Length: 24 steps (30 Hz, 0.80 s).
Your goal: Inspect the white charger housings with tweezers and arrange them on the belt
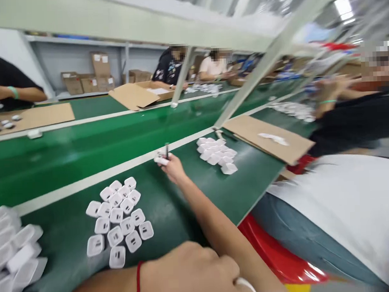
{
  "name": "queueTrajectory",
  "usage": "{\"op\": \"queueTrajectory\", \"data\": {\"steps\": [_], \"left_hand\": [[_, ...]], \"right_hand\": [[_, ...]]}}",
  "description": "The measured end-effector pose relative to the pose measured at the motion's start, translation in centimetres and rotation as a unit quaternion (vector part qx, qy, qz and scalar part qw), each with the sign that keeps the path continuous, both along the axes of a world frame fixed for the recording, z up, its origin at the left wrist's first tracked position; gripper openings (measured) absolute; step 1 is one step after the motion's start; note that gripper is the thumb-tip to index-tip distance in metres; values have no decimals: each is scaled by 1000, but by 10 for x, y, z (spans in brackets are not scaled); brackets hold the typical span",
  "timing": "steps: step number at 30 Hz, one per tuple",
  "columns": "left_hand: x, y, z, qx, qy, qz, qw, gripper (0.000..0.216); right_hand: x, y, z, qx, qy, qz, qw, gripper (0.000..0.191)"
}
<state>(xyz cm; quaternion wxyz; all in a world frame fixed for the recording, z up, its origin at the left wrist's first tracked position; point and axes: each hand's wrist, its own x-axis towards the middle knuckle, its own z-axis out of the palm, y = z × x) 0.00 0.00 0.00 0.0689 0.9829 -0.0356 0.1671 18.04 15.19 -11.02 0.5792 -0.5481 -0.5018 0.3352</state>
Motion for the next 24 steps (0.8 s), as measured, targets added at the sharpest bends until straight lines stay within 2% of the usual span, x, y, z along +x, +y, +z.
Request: {"op": "queueTrajectory", "data": {"steps": [2,4,7,9,12,15,18,22,24], "left_hand": [[-10,12,5,-39,42,45,997,10],[-27,38,6,-70,106,146,981,9],[-55,85,-2,-74,153,344,923,12],[-68,111,-13,-62,161,439,882,20],[-71,134,-34,-69,203,468,857,24],[-65,142,-48,-88,226,451,859,19],[-58,142,-53,-101,227,444,861,17],[-53,140,-55,-108,205,457,859,17],[-53,140,-56,-110,186,473,854,19]], "right_hand": [[2,-11,-3,-11,89,19,996,41],[3,-19,-3,-34,155,48,986,42],[1,-27,-1,-65,212,79,972,42],[-4,-31,1,-88,235,89,964,43],[-14,-36,5,-112,260,93,955,47],[-23,-40,6,-115,259,80,956,52],[-31,-45,4,-100,232,70,965,55],[-40,-54,-1,-57,119,74,988,52],[-43,-60,-3,-3,28,61,998,45]]}}
